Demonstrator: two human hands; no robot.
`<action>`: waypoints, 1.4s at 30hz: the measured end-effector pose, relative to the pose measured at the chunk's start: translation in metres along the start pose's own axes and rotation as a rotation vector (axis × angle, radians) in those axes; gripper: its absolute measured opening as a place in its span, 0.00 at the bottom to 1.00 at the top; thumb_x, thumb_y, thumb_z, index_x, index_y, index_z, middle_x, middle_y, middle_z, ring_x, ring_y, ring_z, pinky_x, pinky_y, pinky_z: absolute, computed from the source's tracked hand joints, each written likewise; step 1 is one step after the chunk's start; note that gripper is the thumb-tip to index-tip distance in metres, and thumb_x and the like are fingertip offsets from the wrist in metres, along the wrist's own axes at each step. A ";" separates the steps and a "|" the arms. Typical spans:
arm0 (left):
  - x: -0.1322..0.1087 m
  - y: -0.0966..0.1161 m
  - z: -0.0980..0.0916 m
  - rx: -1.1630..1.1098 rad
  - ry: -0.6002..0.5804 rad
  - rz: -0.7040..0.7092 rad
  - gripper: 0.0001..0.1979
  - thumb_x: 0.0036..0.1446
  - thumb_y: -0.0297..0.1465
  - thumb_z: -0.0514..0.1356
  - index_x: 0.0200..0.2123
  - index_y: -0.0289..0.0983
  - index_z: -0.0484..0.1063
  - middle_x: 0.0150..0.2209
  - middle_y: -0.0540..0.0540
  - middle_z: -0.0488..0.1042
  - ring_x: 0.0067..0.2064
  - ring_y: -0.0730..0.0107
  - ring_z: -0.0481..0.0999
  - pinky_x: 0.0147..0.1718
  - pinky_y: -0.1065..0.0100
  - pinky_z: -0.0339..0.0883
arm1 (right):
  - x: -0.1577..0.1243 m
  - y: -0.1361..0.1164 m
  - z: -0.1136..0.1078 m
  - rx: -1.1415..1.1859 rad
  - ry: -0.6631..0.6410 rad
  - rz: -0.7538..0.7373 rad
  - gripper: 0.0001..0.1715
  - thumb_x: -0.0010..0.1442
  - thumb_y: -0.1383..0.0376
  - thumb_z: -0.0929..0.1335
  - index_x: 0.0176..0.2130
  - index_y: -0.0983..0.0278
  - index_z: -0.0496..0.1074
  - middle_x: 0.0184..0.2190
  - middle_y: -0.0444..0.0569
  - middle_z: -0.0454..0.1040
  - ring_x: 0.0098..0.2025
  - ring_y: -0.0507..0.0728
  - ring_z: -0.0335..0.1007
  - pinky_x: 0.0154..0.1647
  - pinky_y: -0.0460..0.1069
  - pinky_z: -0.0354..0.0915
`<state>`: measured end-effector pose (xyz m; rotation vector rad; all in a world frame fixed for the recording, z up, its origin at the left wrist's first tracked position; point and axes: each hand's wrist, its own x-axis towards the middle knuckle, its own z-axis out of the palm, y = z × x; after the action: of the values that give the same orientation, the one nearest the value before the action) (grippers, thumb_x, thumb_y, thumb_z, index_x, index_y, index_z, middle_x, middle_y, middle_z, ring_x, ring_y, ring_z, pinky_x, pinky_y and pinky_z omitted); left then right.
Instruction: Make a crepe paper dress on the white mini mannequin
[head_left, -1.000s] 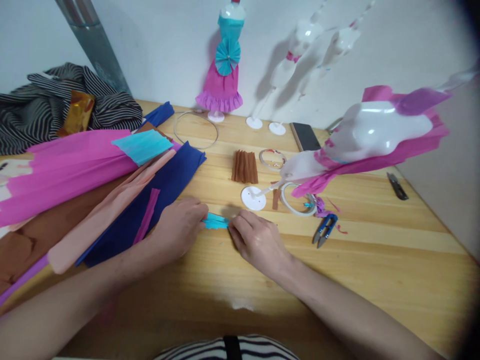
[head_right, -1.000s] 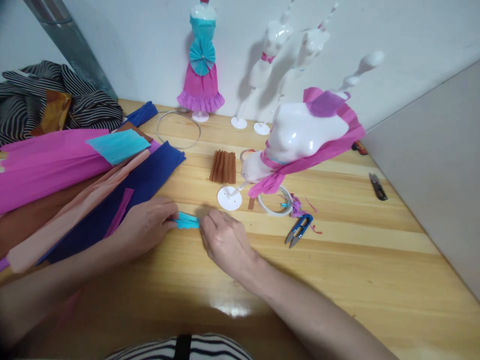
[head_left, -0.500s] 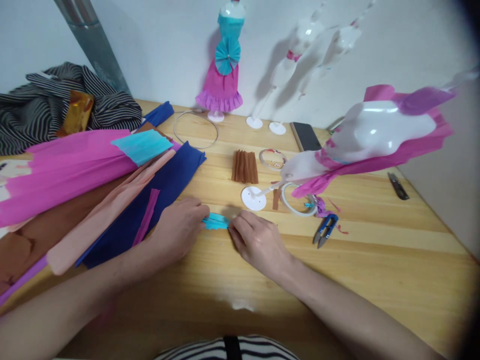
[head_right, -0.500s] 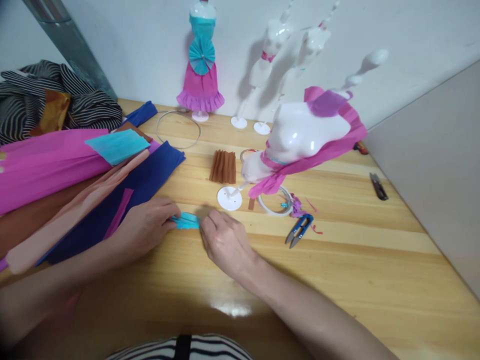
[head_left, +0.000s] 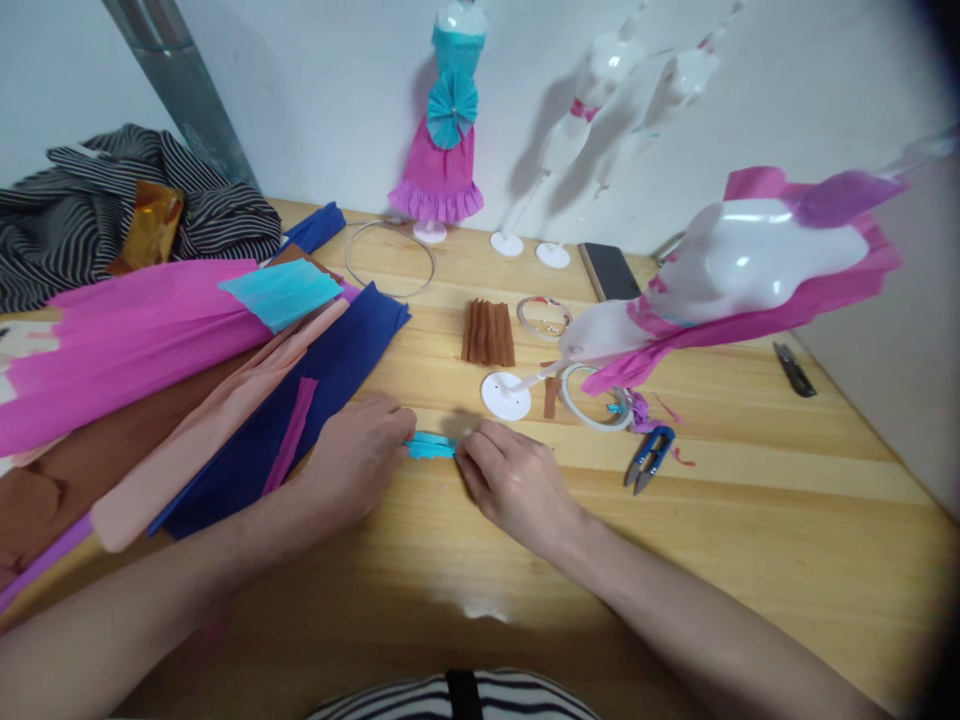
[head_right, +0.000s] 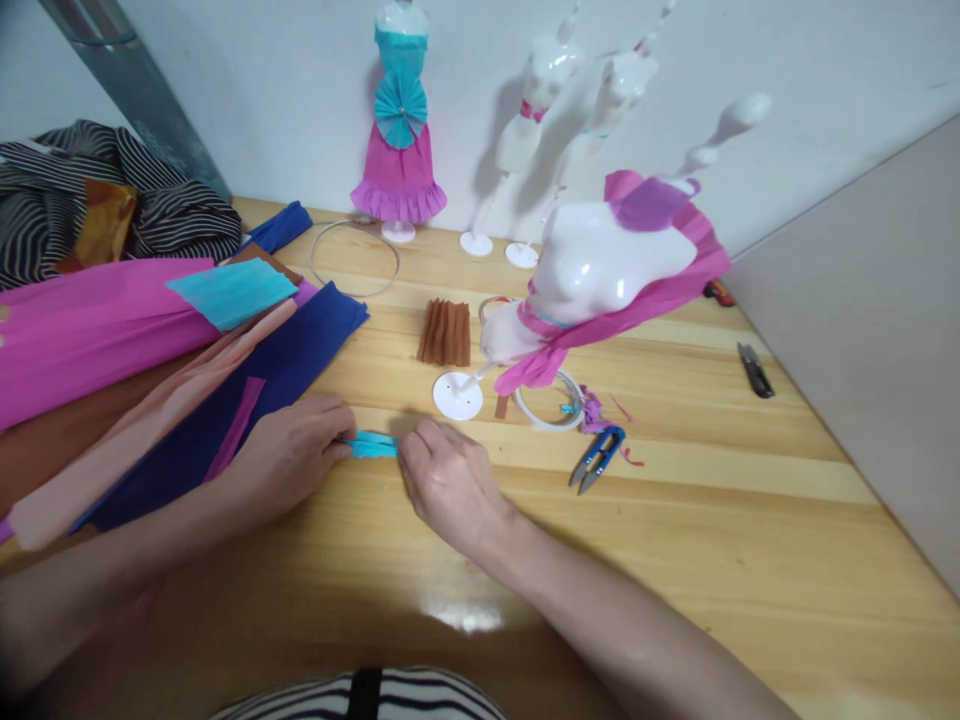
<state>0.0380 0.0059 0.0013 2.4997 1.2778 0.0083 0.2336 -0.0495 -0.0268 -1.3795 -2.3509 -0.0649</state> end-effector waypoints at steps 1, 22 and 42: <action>0.000 0.000 0.001 0.004 0.003 0.001 0.06 0.57 0.24 0.54 0.29 0.36 0.69 0.32 0.47 0.73 0.37 0.64 0.72 0.33 0.66 0.60 | 0.000 0.000 0.000 0.019 -0.003 0.011 0.12 0.63 0.71 0.61 0.28 0.65 0.68 0.25 0.48 0.67 0.27 0.54 0.61 0.27 0.48 0.55; -0.010 0.004 0.002 0.155 0.130 0.191 0.08 0.59 0.23 0.53 0.30 0.37 0.68 0.32 0.45 0.72 0.37 0.58 0.67 0.32 0.60 0.60 | 0.000 0.004 -0.002 0.172 -0.085 0.097 0.09 0.61 0.71 0.62 0.30 0.64 0.67 0.27 0.47 0.67 0.28 0.54 0.62 0.27 0.47 0.57; -0.011 0.004 0.002 0.212 0.155 0.283 0.04 0.54 0.22 0.58 0.31 0.36 0.71 0.33 0.43 0.73 0.37 0.56 0.68 0.32 0.59 0.60 | 0.010 0.001 -0.016 0.236 -0.281 0.063 0.15 0.59 0.65 0.66 0.47 0.64 0.72 0.37 0.51 0.67 0.35 0.55 0.65 0.34 0.49 0.63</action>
<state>0.0349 -0.0049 0.0025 2.8939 1.0146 0.1430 0.2352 -0.0446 -0.0085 -1.4188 -2.4367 0.4377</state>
